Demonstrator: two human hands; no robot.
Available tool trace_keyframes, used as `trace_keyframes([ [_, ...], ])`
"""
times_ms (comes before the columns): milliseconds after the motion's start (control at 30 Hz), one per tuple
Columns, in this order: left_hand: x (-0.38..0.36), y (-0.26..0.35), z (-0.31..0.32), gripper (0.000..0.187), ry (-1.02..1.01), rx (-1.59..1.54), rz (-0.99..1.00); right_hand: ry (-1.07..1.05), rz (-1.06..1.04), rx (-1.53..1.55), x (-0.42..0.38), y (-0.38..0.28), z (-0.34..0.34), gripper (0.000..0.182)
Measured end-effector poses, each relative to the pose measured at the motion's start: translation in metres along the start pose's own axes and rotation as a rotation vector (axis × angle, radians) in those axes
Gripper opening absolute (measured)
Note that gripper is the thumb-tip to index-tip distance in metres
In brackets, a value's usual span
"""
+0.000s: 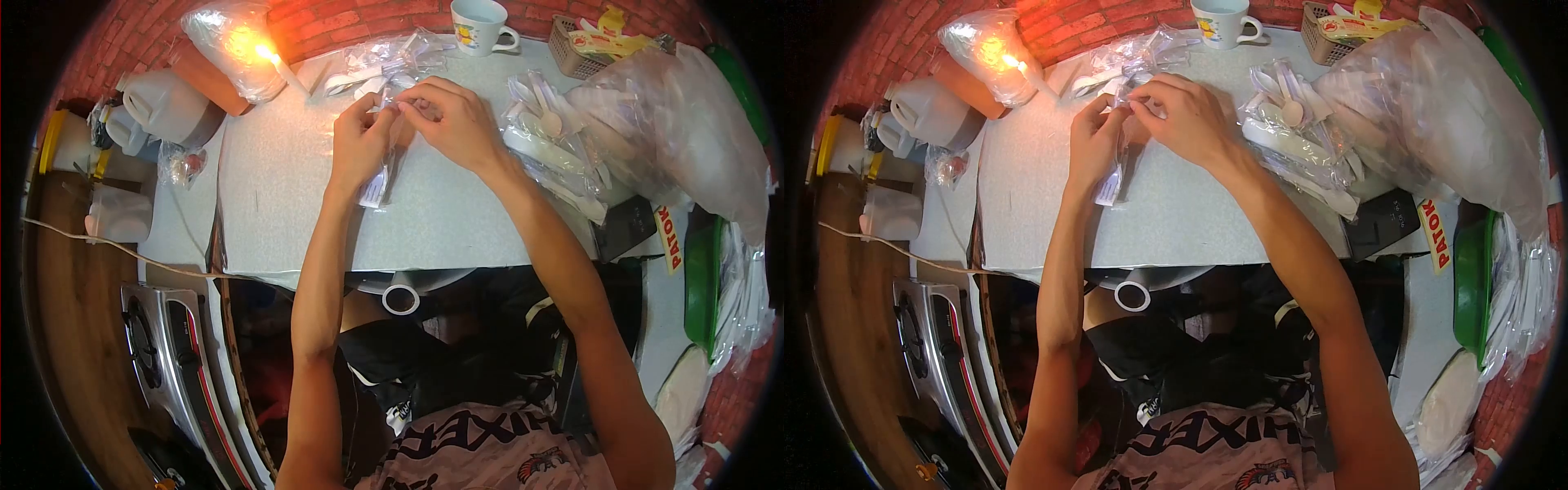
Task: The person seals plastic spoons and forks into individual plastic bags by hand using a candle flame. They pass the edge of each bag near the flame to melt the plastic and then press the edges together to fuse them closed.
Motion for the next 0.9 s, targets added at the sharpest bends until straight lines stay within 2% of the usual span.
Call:
trace_keyframes([
  [200,-0.002,0.001,0.003,0.024,-0.033,0.174,0.05,0.083,-0.02,-0.099,-0.001,-0.002,-0.001,0.013],
  [600,-0.002,0.001,0.009,0.024,-0.031,0.135,0.07,0.195,0.058,-0.079,0.002,0.006,0.002,0.01],
  [700,-0.007,0.01,0.006,0.025,0.024,0.236,0.07,0.176,0.093,-0.065,0.003,0.008,-0.001,0.017],
  [767,-0.007,0.012,0.006,0.026,0.076,0.274,0.088,0.003,0.206,-0.072,0.001,0.013,-0.004,0.025],
  [900,-0.007,0.016,0.004,0.029,0.099,0.352,0.067,-0.116,0.285,-0.001,0.001,0.004,-0.008,0.03],
])
Point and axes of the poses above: each hand's wrist, its own x-axis towards the middle knuckle, its own z-axis out of the palm, y = z × x, the point moved 1 cm from there along x, towards the middle knuckle, and after that the axes turned 8 degrees about z, right-handed, at the moved point
